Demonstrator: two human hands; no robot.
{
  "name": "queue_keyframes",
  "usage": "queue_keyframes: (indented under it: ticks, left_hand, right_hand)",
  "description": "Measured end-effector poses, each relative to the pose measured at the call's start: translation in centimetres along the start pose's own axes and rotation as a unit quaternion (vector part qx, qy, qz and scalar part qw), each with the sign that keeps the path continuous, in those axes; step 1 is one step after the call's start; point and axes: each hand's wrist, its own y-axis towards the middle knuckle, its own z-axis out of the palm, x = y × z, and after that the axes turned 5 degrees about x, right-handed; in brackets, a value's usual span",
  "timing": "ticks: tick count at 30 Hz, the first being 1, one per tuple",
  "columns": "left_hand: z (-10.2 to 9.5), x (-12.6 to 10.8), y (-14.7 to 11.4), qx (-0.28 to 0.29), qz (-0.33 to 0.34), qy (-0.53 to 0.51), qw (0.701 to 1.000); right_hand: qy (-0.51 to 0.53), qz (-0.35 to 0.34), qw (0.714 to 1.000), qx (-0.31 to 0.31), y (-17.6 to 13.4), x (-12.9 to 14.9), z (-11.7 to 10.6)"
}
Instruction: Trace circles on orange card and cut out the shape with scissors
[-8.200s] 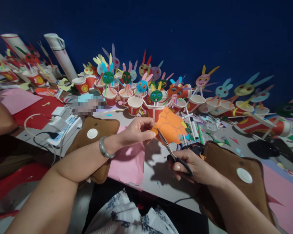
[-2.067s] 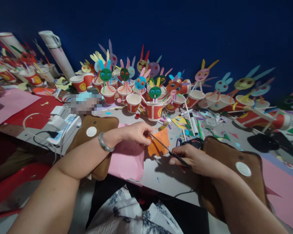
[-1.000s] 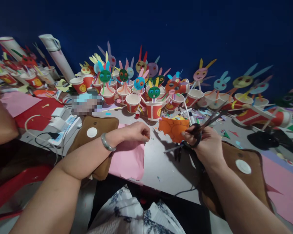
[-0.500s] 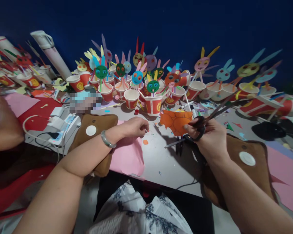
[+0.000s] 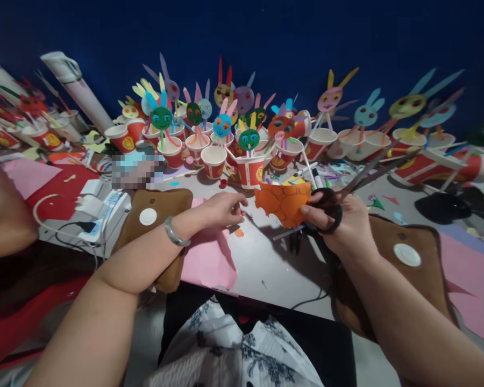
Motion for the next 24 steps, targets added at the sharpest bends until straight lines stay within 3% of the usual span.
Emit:
queue_keyframes:
  ticks: [5,9,13,20,24]
  left_hand:
    - [0.1,-0.8,-0.2,0.058,0.067,-0.262,0.961]
    - [0.0,-1.7,-0.2,0.049,0.099,-0.373,0.921]
    - [0.0,-1.9,-0.1,0.043,0.064,-0.405,0.911]
    - [0.1,-1.8,0.2,-0.027,0.052,-0.4,0.915]
    - [0.3,-1.3,0.1,0.027,0.046,-0.402,0.914]
  right_hand:
    - [0.096,0.042,0.989,0.1,-0.1,-0.9,-0.4]
    - [0.059,0.048,0.992,0.096,-0.1,-0.9,-0.1]
    - [0.024,0.036,0.997,0.058,0.0,-0.6,0.3]
    - [0.042,0.038,0.997,0.045,0.0,-0.7,0.4]
    - [0.034,0.023,0.999,0.029,0.2,-0.9,0.3]
